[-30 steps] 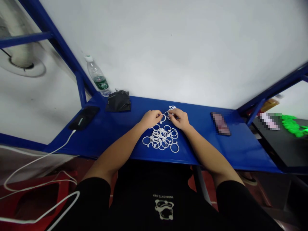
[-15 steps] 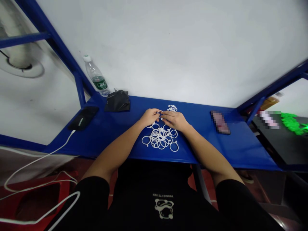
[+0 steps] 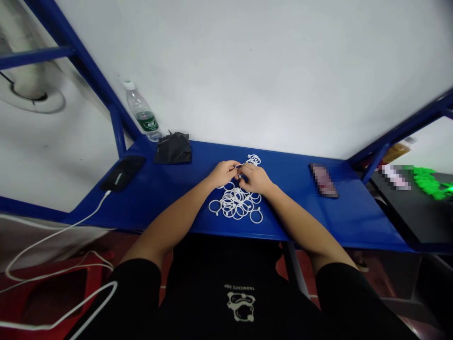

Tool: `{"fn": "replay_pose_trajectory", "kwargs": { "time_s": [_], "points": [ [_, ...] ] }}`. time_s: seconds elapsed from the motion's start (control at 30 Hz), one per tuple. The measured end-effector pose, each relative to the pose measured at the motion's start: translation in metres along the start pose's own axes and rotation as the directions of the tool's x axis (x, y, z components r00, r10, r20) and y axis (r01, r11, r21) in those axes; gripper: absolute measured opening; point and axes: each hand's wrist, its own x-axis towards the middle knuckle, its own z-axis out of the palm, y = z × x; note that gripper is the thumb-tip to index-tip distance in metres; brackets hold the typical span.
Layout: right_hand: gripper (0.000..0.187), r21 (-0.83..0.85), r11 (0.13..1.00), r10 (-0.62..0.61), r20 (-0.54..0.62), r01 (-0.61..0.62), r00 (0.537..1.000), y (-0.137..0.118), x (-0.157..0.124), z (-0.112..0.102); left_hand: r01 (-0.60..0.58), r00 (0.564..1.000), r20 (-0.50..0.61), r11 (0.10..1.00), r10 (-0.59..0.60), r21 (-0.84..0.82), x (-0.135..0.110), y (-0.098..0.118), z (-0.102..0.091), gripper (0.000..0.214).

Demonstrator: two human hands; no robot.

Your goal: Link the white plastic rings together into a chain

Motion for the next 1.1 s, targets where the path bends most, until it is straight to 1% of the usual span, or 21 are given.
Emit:
{"fn": "replay_pose_trajectory", "kwargs": {
  "time_s": [0.13,0.27,0.37,0.43,0.53,0.57,0.63,0.7,0.77,0.8,0.83,0.87,0.93,1.0,1.1],
  "points": [
    [0.017,-0.029,1.0,0.0,-0.021,-0.001,1.0,0.001,0.001,0.002,0.004,1.0,-0.011,1.0,-0.005,-0.027,-0.001,-0.002,0.003,0.035],
    [0.015,-0.017,0.999,0.031,-0.027,-0.031,0.999,0.006,0.0,0.002,0.021,1.0,0.011,0.998,-0.02,-0.054,-0.002,-0.002,0.007,0.031],
    [0.016,0.011,1.0,0.024,-0.031,-0.023,0.999,0.011,-0.001,0.002,0.013,1.0,0.014,1.0,-0.012,-0.023,-0.004,0.002,0.006,0.032],
    [0.019,0.01,0.999,0.044,-0.059,-0.043,0.997,0.014,-0.003,0.002,-0.023,0.999,-0.028,0.997,0.025,0.071,-0.005,0.006,0.001,0.035],
    [0.027,0.0,0.989,0.147,-0.149,-0.149,0.978,0.021,-0.006,0.001,-0.061,0.989,-0.111,0.949,0.1,0.308,-0.007,0.012,-0.014,0.037],
    [0.028,0.001,0.983,0.183,-0.174,-0.186,0.968,0.023,-0.007,0.0,-0.055,0.988,-0.112,0.929,0.103,0.367,-0.008,0.013,-0.02,0.034],
    [0.029,-0.002,0.967,0.249,-0.208,-0.255,0.946,0.029,-0.01,-0.003,-0.027,0.995,-0.075,0.901,0.066,0.432,-0.009,0.014,-0.033,0.028],
    [0.028,-0.015,0.948,0.306,-0.243,-0.319,0.92,0.034,-0.012,-0.005,0.012,1.0,0.008,0.89,-0.017,0.455,-0.011,0.012,-0.046,0.023],
    [0.026,-0.017,0.931,0.345,-0.279,-0.364,0.896,0.037,-0.013,-0.006,0.047,0.99,0.093,0.882,-0.102,0.47,-0.013,0.009,-0.056,0.022],
    [0.025,-0.011,0.928,0.353,-0.287,-0.372,0.89,0.038,-0.013,-0.006,0.058,0.979,0.148,0.88,-0.144,0.471,-0.014,0.007,-0.061,0.024],
    [0.023,0.0,0.929,0.354,-0.287,-0.37,0.89,0.039,-0.013,-0.005,0.063,0.968,0.185,0.881,-0.168,0.47,-0.015,0.004,-0.064,0.028],
    [0.022,0.014,0.933,0.348,-0.277,-0.358,0.896,0.039,-0.013,-0.005,0.053,0.964,0.206,0.883,-0.166,0.466,-0.015,0.002,-0.066,0.032],
    [0.018,0.043,0.947,0.32,-0.239,-0.319,0.917,0.039,-0.013,-0.003,0.022,0.969,0.208,0.884,-0.134,0.468,-0.015,-0.002,-0.068,0.036],
    [0.017,0.073,0.961,0.276,-0.193,-0.267,0.942,0.036,-0.012,-0.002,-0.004,0.977,0.189,0.876,-0.1,0.483,-0.014,-0.004,-0.065,0.03],
    [0.018,0.113,0.975,0.209,-0.152,-0.193,0.966,0.028,-0.012,-0.002,-0.035,0.99,0.133,0.848,-0.042,0.529,-0.012,0.0,-0.057,0.015]
  ]
}}
